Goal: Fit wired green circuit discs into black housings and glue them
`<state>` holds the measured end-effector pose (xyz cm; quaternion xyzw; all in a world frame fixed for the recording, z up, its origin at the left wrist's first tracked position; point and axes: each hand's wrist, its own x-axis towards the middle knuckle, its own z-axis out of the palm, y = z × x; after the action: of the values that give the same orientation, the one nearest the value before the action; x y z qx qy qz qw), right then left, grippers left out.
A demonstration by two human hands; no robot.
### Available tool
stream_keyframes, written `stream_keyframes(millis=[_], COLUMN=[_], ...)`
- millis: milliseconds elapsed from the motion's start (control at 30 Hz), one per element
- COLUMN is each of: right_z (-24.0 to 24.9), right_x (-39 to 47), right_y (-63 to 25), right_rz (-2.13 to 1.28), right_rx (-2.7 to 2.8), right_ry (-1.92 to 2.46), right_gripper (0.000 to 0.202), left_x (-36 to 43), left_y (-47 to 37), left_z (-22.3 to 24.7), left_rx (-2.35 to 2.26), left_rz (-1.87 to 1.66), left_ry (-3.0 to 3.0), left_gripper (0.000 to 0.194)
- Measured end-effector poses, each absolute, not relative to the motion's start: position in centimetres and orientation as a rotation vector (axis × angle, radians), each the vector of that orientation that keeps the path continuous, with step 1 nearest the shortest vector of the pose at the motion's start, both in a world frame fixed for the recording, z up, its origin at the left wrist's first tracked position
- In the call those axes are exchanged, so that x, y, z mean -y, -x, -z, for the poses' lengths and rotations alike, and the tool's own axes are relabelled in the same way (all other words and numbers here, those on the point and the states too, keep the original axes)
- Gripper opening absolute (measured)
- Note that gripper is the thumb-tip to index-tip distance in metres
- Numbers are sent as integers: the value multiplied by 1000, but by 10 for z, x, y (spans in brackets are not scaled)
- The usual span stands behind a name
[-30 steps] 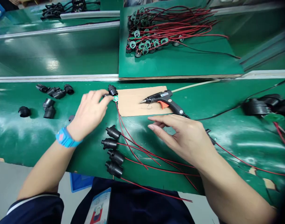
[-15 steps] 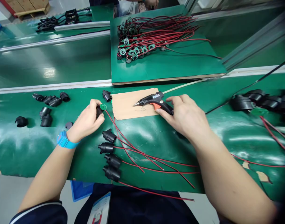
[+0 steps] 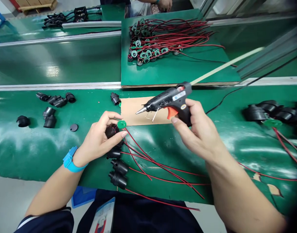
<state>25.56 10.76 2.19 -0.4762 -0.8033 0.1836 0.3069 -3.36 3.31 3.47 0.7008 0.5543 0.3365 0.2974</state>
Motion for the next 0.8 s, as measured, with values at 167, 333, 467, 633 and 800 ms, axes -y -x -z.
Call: stream_keyframes(millis=[167, 333, 467, 633, 800], right_z=[-29, -24, -22, -22, -21], right_x=[-93, -88, -85, -83, -81], right_y=[-241, -234, -235, -237, -237], right_rz=[-294, 27, 180, 260, 246], right_rx=[2126, 2168, 2242, 2285, 2298], right_ry=[1298, 1229, 1203, 1199, 1215], right_gripper=[50, 47, 43, 49, 46], left_x=[-32, -30, -29, -29, -29], left_y=[25, 19, 16, 16, 16], left_z=[-33, -32, -34, -36, -36], left_rx=[-1517, -1575, -1579, -1576, -1576], left_rz=[-934, -902, -896, -893, -890], left_ry=[-1819, -1726, -1667, -1647, -1632], left_gripper=[27, 25, 24, 23, 23])
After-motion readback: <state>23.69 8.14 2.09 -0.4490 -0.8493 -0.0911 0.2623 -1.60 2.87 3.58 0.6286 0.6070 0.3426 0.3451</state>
